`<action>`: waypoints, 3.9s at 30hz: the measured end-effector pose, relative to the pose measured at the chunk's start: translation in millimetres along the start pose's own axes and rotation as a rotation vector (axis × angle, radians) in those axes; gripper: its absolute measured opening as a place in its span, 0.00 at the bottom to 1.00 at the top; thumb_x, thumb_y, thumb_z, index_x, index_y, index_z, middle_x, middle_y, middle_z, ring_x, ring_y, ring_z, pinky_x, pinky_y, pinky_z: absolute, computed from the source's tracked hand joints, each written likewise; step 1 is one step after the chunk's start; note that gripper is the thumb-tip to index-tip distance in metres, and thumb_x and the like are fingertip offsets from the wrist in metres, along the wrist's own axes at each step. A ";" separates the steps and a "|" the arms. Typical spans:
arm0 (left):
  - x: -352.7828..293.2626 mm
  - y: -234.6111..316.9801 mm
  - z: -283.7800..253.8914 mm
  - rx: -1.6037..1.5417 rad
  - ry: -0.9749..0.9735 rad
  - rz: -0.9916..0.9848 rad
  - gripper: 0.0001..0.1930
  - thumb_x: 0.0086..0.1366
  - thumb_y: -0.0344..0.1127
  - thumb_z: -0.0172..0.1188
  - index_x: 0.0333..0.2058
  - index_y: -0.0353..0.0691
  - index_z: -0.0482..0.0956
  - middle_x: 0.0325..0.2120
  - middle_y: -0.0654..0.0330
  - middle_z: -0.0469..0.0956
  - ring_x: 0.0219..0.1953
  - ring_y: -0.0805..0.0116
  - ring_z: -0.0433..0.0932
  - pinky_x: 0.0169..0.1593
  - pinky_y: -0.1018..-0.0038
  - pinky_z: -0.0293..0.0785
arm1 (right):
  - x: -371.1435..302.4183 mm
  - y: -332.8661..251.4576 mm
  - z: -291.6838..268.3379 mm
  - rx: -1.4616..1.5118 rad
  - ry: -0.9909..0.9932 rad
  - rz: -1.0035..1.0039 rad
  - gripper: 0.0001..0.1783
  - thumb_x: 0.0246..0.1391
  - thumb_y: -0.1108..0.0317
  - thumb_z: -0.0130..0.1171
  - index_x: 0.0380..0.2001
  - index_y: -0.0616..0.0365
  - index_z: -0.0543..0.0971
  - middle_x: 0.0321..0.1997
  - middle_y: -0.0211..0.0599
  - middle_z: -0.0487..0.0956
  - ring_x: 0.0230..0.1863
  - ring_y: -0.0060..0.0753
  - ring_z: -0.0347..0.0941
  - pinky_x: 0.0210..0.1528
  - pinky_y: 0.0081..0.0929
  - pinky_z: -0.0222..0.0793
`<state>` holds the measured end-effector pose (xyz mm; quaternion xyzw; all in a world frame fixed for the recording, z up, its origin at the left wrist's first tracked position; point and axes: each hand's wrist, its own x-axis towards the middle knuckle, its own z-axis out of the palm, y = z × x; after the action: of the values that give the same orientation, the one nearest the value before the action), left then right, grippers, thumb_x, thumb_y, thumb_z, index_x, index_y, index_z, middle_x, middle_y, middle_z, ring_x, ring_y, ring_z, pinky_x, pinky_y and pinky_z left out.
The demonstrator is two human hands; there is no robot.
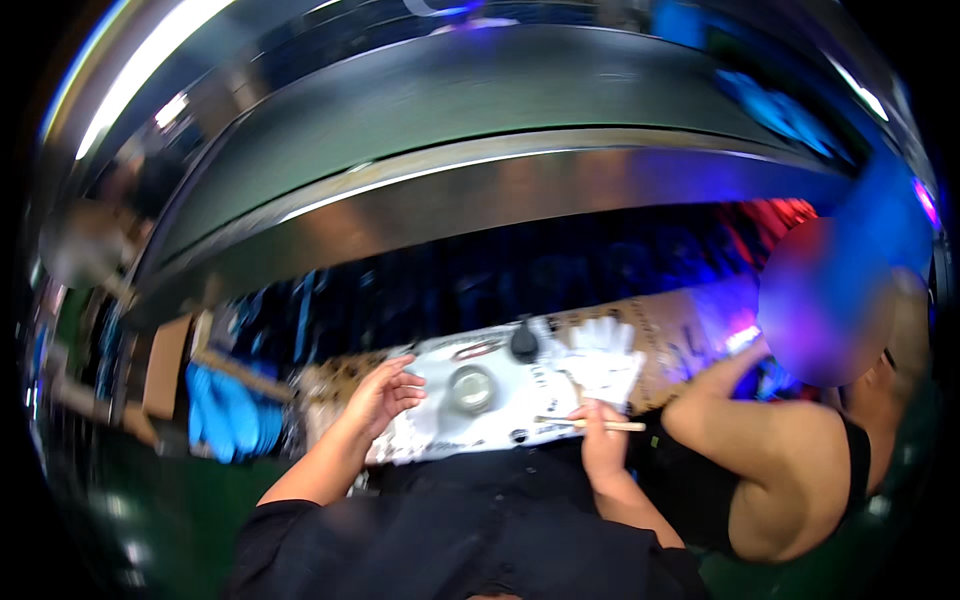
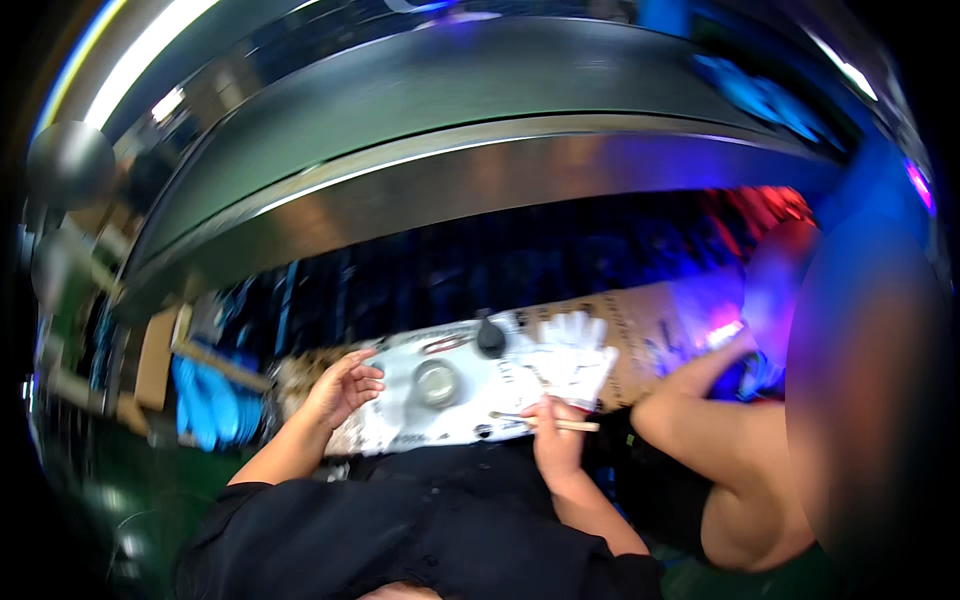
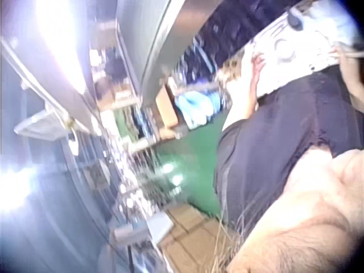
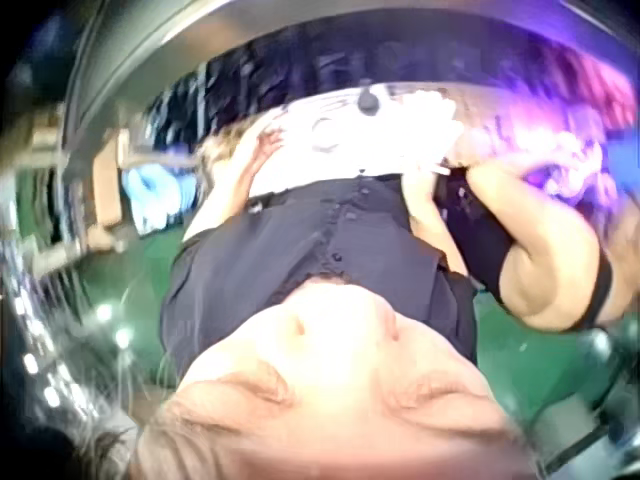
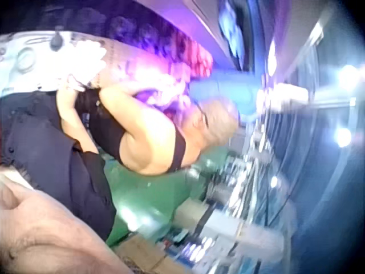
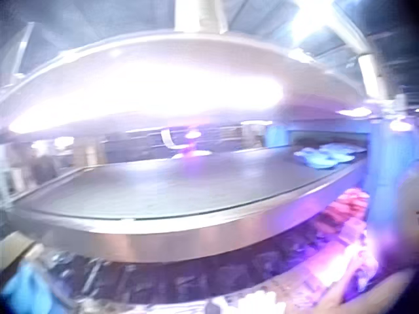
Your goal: The person applies adhesive to the inner surface of blue shoe soles using a brush, then places the soles onto a conveyor belt.
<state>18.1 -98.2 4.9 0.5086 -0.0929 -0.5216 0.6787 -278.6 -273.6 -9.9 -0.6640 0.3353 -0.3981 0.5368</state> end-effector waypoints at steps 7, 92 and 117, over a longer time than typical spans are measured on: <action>-149.2 -38.9 -193.4 -0.255 0.956 0.111 0.16 0.59 0.41 0.57 0.44 0.42 0.69 0.35 0.56 0.74 0.34 0.65 0.75 0.36 0.71 0.75 | 10.3 15.9 46.6 0.071 -0.026 0.002 0.22 0.63 0.63 0.43 0.19 0.65 0.76 0.18 0.35 0.73 0.25 0.24 0.66 0.48 0.31 0.63; -59.2 -23.4 -8.5 0.709 0.298 0.581 0.27 0.56 0.27 0.56 0.53 0.31 0.55 0.40 0.49 0.72 0.32 0.67 0.77 0.36 0.73 0.76 | 31.3 -37.8 92.6 0.095 -0.222 -0.030 0.19 0.60 0.62 0.48 0.23 0.64 0.79 0.25 0.34 0.76 0.29 0.25 0.69 0.35 0.22 0.65; -53.3 -19.6 18.5 0.916 0.224 1.004 0.20 0.46 0.24 0.61 0.40 0.31 0.69 0.27 0.49 0.78 0.27 0.53 0.79 0.33 0.69 0.73 | 19.3 -78.1 116.9 -0.353 -0.418 -0.737 0.11 0.49 0.65 0.57 0.16 0.53 0.78 0.17 0.28 0.71 0.25 0.34 0.68 0.49 0.38 0.60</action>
<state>-29.5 -65.2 19.6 0.6903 -0.4579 0.0036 0.5602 -164.5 -222.8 57.5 -0.8864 0.0240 -0.3569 0.2940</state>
